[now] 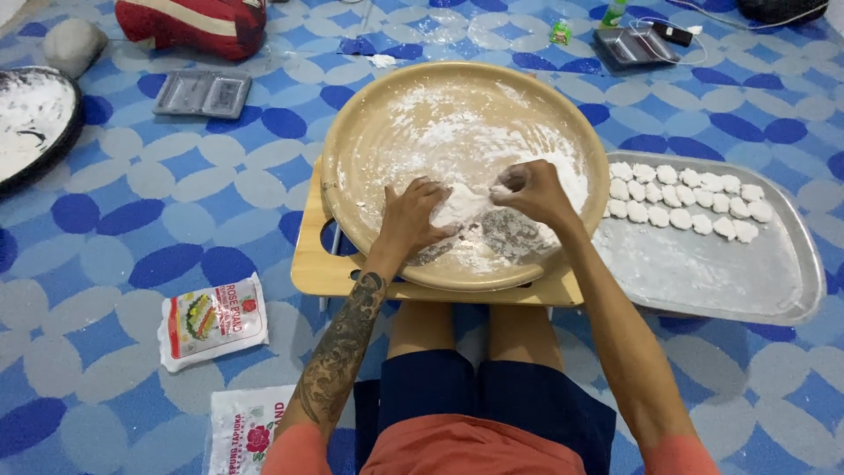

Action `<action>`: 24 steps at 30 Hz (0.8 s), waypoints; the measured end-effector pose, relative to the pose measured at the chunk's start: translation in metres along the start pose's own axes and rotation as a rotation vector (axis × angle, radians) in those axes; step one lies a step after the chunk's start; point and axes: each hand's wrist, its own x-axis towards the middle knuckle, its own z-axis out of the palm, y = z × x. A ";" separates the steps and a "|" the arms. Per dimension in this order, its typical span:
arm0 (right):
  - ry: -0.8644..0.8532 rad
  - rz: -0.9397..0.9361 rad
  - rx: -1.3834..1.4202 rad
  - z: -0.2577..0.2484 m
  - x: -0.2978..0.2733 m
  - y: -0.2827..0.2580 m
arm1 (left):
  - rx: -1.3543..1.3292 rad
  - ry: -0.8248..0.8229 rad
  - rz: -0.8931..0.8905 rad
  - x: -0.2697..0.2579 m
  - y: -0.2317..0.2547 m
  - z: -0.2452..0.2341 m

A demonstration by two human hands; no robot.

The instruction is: A person sits on the floor and manually shapes small balls of dough from a larger mass, placing them onto a metal tray.

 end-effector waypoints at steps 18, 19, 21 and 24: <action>0.000 -0.064 -0.182 -0.038 -0.024 0.003 | 0.017 0.054 0.059 -0.003 0.006 -0.009; -0.001 -0.061 -0.182 -0.032 -0.024 0.004 | 0.015 0.052 0.059 -0.003 0.006 -0.008; 0.040 -0.055 -0.575 -0.021 -0.024 0.004 | 0.009 0.068 0.064 -0.004 0.005 -0.006; 0.062 -0.119 -0.682 -0.010 -0.021 0.034 | -0.002 0.055 0.047 -0.002 0.005 -0.006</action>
